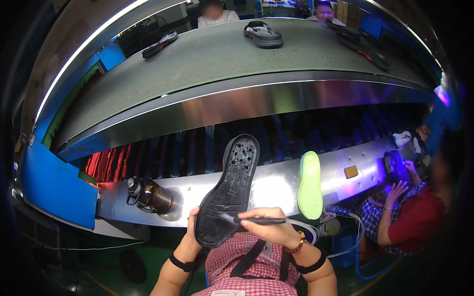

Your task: The person is applying a liquid adhesive or primer to the interior of black shoe soles using a brush, then placing the soles on an assembly line conveyor.

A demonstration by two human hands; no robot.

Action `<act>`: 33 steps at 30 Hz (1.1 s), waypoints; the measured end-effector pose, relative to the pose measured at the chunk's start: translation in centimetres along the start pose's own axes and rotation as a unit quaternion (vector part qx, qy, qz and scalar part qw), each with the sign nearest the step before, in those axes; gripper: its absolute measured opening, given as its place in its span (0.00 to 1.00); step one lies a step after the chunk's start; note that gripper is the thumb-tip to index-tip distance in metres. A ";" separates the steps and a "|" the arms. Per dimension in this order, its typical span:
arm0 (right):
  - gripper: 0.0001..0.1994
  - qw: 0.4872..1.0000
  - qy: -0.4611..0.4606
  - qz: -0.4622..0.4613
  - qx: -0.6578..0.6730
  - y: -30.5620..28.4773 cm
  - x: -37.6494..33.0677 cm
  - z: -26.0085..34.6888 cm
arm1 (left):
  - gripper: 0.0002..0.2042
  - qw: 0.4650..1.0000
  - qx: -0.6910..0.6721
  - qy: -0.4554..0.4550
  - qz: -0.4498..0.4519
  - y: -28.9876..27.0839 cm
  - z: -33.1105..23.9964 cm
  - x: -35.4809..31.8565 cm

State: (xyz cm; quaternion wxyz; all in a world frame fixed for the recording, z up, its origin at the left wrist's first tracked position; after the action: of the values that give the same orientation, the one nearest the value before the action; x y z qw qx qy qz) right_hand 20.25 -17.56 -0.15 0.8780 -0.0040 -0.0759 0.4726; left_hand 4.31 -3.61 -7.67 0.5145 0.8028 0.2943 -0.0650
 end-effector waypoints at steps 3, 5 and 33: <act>0.09 0.999 0.046 -0.023 -0.004 0.3 -0.1 -0.8 | 0.35 1.000 0.014 -0.022 0.016 -0.3 -0.1 -0.1; 0.09 0.995 0.041 -0.068 -0.056 0.1 0.2 -1.3 | 0.37 0.997 0.074 -0.002 -0.004 -0.7 -0.2 0.2; 0.07 0.840 0.022 -0.486 0.241 -11.8 -3.7 -4.4 | 0.41 0.990 0.052 0.063 0.111 13.2 -8.6 -2.2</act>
State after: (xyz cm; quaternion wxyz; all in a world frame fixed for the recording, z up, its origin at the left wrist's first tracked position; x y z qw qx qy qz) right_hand 28.65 -26.84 -4.00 0.9696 0.2349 0.0671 -0.0115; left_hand 7.90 -0.98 7.64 0.4568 0.8586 0.2312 0.0278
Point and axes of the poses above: each hand's wrist, its own x-axis towards the middle knuckle, its own y-axis out of the palm, z = x × y, the point moved 3 cm from there along x, towards the middle knuckle, and after that the axes turned 15 degrees about -z, right-handed, at the moved point
